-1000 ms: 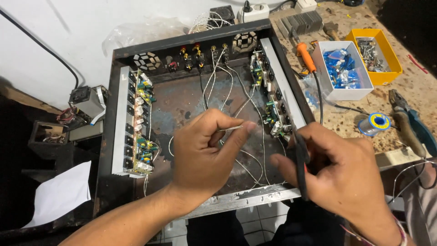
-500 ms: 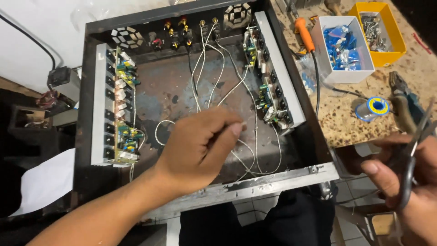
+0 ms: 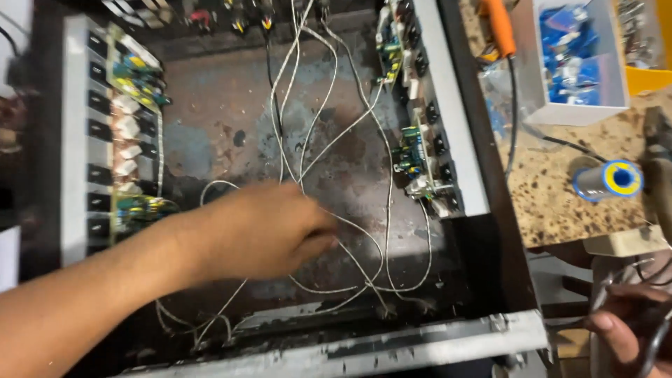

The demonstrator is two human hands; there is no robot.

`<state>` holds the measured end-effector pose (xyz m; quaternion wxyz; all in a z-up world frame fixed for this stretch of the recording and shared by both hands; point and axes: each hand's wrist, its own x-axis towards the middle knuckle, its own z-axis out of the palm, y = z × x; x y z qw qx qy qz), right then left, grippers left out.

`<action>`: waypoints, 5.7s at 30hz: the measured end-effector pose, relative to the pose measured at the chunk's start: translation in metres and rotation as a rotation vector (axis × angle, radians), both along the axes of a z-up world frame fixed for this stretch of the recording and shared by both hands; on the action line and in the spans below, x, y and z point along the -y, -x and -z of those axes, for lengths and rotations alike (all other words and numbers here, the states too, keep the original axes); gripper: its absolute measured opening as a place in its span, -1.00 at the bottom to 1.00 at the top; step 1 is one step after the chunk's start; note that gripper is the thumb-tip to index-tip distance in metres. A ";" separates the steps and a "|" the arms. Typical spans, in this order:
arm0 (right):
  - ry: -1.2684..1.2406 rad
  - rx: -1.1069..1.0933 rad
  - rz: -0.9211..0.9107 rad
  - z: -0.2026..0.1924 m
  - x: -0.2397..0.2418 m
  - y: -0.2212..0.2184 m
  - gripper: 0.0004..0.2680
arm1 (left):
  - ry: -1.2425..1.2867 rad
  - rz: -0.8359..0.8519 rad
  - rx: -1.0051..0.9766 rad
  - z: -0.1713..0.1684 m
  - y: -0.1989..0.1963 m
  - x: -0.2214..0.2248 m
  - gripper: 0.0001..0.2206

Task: The person is repairing an electronic amplifier by stripping wire ends, twisting the strands, and soldering them onto the circuit board.

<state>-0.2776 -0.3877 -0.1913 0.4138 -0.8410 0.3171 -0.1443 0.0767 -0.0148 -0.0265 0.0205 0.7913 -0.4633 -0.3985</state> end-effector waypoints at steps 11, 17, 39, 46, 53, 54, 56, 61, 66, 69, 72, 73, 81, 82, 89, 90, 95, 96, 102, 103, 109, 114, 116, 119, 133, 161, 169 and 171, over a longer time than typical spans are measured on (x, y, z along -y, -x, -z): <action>0.009 -0.005 0.081 0.008 -0.009 0.007 -0.65 | 0.690 0.503 0.192 0.098 0.054 0.055 -0.80; 0.006 -0.108 -0.003 -0.004 0.002 -0.007 -0.65 | 0.724 0.480 0.159 0.105 0.063 0.052 -0.81; 0.093 0.099 -0.052 -0.068 -0.061 -0.042 -0.70 | 0.462 -0.385 -0.355 0.030 0.010 0.043 -0.84; 0.141 0.148 -0.103 -0.084 -0.061 -0.046 -0.70 | 0.617 -0.309 0.384 0.030 -0.027 -0.002 -0.80; 0.183 0.196 -0.250 -0.134 -0.091 -0.081 -0.57 | 1.342 -0.291 -0.035 -0.022 0.022 0.013 -0.81; 0.131 0.195 -0.306 -0.143 -0.097 -0.086 -0.50 | 1.353 -0.279 -0.070 -0.021 0.030 0.020 -0.77; 0.292 0.109 -0.351 -0.185 -0.124 -0.120 -0.60 | 1.372 -0.272 -0.069 -0.034 0.041 0.026 -0.80; 0.398 0.103 -0.486 -0.205 -0.147 -0.151 -0.64 | 1.427 -0.250 0.076 -0.045 0.057 0.038 -0.82; 0.438 0.201 -0.489 -0.205 -0.153 -0.157 -0.67 | 1.248 -0.309 0.124 -0.056 0.073 0.032 -0.79; 0.453 0.249 -0.473 -0.196 -0.151 -0.154 -0.64 | 1.311 -0.279 0.196 -0.048 0.075 0.031 -0.85; 0.437 0.215 -0.505 -0.200 -0.154 -0.154 -0.62 | 1.321 -0.324 0.139 -0.053 0.077 0.033 -0.87; 0.435 0.220 -0.504 -0.201 -0.155 -0.154 -0.62 | 1.318 -0.321 0.143 -0.054 0.077 0.034 -0.87; 0.428 0.239 -0.520 -0.205 -0.162 -0.157 -0.67 | 1.303 -0.348 0.116 -0.054 0.088 0.034 -0.87; 0.425 0.239 -0.520 -0.206 -0.163 -0.157 -0.67 | 1.300 -0.348 0.116 -0.055 0.090 0.034 -0.87; 0.433 0.335 -0.476 -0.202 -0.173 -0.154 -0.79 | 1.322 -0.338 0.151 -0.051 0.091 0.034 -0.88; 0.462 0.380 -0.483 -0.201 -0.174 -0.154 -0.82 | 1.330 -0.330 0.159 -0.050 0.091 0.034 -0.86; 0.504 0.360 -0.489 -0.192 -0.175 -0.151 -0.87 | 1.357 -0.310 0.181 -0.047 0.088 0.034 -0.84; 0.497 0.348 -0.499 -0.190 -0.173 -0.151 -0.80 | 1.359 -0.301 0.197 -0.047 0.087 0.035 -0.82; 0.442 0.395 -0.497 -0.204 -0.179 -0.159 -0.79 | 1.405 -0.220 0.168 -0.048 0.087 0.034 -0.74; 0.442 0.396 -0.499 -0.203 -0.178 -0.159 -0.79 | 1.405 -0.221 0.169 -0.048 0.087 0.033 -0.74; 0.516 0.355 -0.517 -0.194 -0.172 -0.154 -0.85 | 1.390 -0.196 0.150 -0.047 0.086 0.032 -0.77; 0.503 0.451 -0.553 -0.203 -0.174 -0.160 -0.79 | 1.373 -0.189 0.109 -0.047 0.087 0.033 -0.78; 0.509 0.460 -0.545 -0.200 -0.174 -0.160 -0.79 | 1.369 -0.186 0.113 -0.046 0.087 0.033 -0.78; 0.502 0.451 -0.562 -0.192 -0.169 -0.157 -0.78 | 1.358 -0.183 0.096 -0.047 0.087 0.032 -0.76; 0.510 0.494 -0.605 -0.187 -0.166 -0.159 -0.80 | 1.298 -0.219 0.010 -0.045 0.086 0.032 -0.70; 0.363 0.262 -0.243 -0.187 -0.174 -0.152 -0.75 | 1.390 -0.517 -0.059 -0.038 0.084 0.042 -0.85; 0.307 0.247 -0.414 -0.198 -0.178 -0.157 -0.69 | 1.357 -0.421 0.063 -0.040 0.092 0.040 -0.83; 0.249 0.301 -0.425 -0.201 -0.182 -0.158 -0.73 | 1.329 -0.475 0.111 -0.038 0.094 0.039 -0.86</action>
